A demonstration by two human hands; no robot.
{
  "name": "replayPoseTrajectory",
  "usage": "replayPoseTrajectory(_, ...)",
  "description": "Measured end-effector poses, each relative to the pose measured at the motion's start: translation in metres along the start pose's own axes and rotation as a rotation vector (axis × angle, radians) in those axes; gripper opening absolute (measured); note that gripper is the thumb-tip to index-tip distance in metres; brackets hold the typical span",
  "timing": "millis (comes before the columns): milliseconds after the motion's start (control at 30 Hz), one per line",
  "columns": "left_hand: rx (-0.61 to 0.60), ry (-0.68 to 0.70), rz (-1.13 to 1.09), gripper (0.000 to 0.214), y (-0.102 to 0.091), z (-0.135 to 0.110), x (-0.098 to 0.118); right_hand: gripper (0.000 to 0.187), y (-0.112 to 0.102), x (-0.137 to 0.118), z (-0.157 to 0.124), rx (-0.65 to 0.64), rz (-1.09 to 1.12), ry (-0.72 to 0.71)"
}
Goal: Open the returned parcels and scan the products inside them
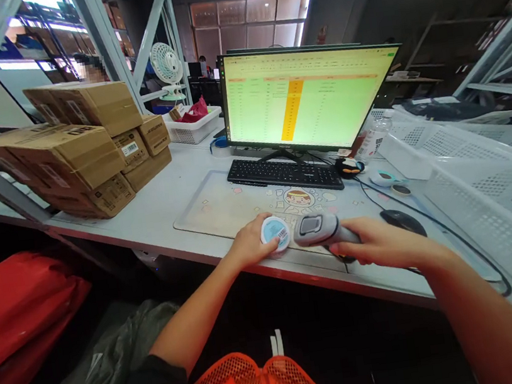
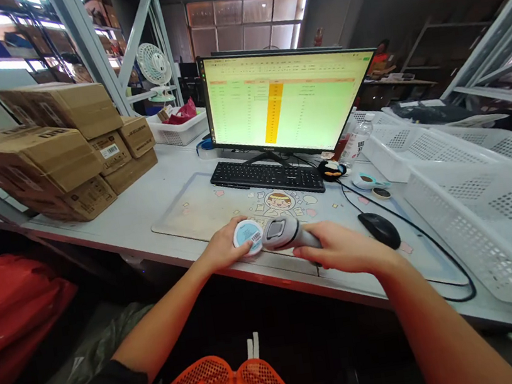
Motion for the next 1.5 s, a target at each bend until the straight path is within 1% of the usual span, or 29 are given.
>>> replayPoseTrajectory(67, 0.004, 0.001, -0.001, 0.062, 0.000, 0.000, 0.001, 0.047, 0.001, -0.020, 0.000, 0.023, -0.053, -0.080)
replayPoseTrajectory(100, 0.004, 0.001, -0.002, 0.063, 0.000, -0.001, 0.001, 0.046, 0.001, -0.024, 0.001, 0.049, -0.078, -0.095)
replayPoseTrajectory(133, 0.003, -0.004, -0.004, 0.063, 0.000, -0.001, 0.001, 0.045, 0.002, -0.025, 0.003, 0.072, -0.090, -0.093)
replayPoseTrajectory(200, 0.001, -0.014, -0.014, 0.064, 0.001, -0.003, 0.000, 0.047, 0.004, -0.017, 0.006, 0.082, -0.067, -0.056)
replayPoseTrajectory(267, -0.001, -0.015, -0.031, 0.063, 0.002, -0.005, 0.000, 0.047, 0.005, 0.000, 0.009, 0.088, -0.027, 0.001)
replayPoseTrajectory(300, 0.001, -0.015, -0.039, 0.063, 0.002, -0.006, 0.000, 0.046, 0.004, 0.012, 0.011, 0.114, -0.027, 0.032)
replayPoseTrajectory(367, 0.011, -0.022, -0.048, 0.062, 0.002, -0.008, -0.001, 0.041, -0.003, 0.039, 0.017, 0.212, -0.107, 0.129)
replayPoseTrajectory(433, 0.025, -0.035, -0.050, 0.063, 0.002, -0.009, -0.001, 0.037, -0.009, 0.071, 0.023, 0.304, -0.246, 0.287)
replayPoseTrajectory(533, 0.042, -0.034, -0.054, 0.062, 0.002, -0.011, 0.000, 0.041, -0.004, 0.116, 0.025, 0.339, -0.391, 0.579)
replayPoseTrajectory(600, 0.050, -0.029, -0.057, 0.062, 0.002, -0.011, 0.000, 0.045, 0.002, 0.134, 0.023, 0.336, -0.443, 0.726)
replayPoseTrajectory(633, 0.053, -0.029, -0.058, 0.061, 0.002, -0.011, 0.000, 0.047, 0.005, 0.140, 0.021, 0.324, -0.460, 0.777)
replayPoseTrajectory(700, 0.059, -0.032, -0.053, 0.062, 0.003, -0.011, -0.001, 0.049, 0.005, 0.142, 0.022, 0.323, -0.486, 0.823)
replayPoseTrajectory(733, 0.062, -0.036, -0.048, 0.063, 0.003, -0.011, -0.002, 0.051, 0.000, 0.139, 0.024, 0.360, -0.503, 0.825)
replayPoseTrajectory(800, 0.072, -0.043, -0.036, 0.065, 0.003, -0.011, -0.005, 0.052, -0.017, 0.127, 0.035, 0.481, -0.535, 0.788)
replayPoseTrajectory(833, 0.080, -0.047, -0.030, 0.065, 0.003, -0.011, -0.006, 0.053, -0.025, 0.121, 0.045, 0.521, -0.538, 0.752)
replayPoseTrajectory(867, 0.087, -0.049, -0.028, 0.065, 0.003, -0.011, -0.007, 0.053, -0.032, 0.115, 0.059, 0.535, -0.528, 0.712)
replayPoseTrajectory(933, 0.097, -0.061, -0.030, 0.064, 0.001, -0.011, -0.010, 0.054, -0.037, 0.110, 0.094, 0.442, -0.477, 0.647)
replayPoseTrajectory(1000, 0.103, -0.086, -0.040, 0.064, 0.000, -0.010, -0.014, 0.052, -0.039, 0.109, 0.127, 0.357, -0.435, 0.614)
replayPoseTrajectory(1067, 0.111, -0.105, -0.052, 0.063, -0.001, -0.010, -0.016, 0.053, -0.040, 0.108, 0.152, 0.328, -0.401, 0.596)
replayPoseTrajectory(1133, 0.121, -0.105, -0.064, 0.062, -0.002, -0.010, -0.016, 0.057, -0.039, 0.106, 0.167, 0.318, -0.366, 0.581)
replayPoseTrajectory(1233, 0.138, -0.097, -0.091, 0.057, -0.003, -0.009, -0.016, 0.055, -0.038, 0.103, 0.177, 0.311, -0.314, 0.555)
replayPoseTrajectory(1367, 0.162, -0.131, -0.164, 0.046, -0.009, -0.009, -0.024, 0.051, -0.044, 0.090, 0.178, 0.340, -0.234, 0.485)
replayPoseTrajectory(1433, 0.215, -0.132, -0.302, 0.041, -0.016, -0.009, -0.031, 0.052, -0.043, 0.074, 0.175, 0.355, -0.182, 0.406)
replayPoseTrajectory(1500, 0.332, -0.102, -0.550, 0.043, -0.027, -0.010, -0.040, 0.052, -0.031, 0.048, 0.171, 0.330, -0.126, 0.292)
Point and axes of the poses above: each hand's wrist, its own z-axis towards the middle knuckle, its own y-axis out of the palm, x = y × z, the point moved 8 cm from there along z, towards the middle knuckle, and after that the axes turned 15 degrees about -z, right-handed, at the moved point
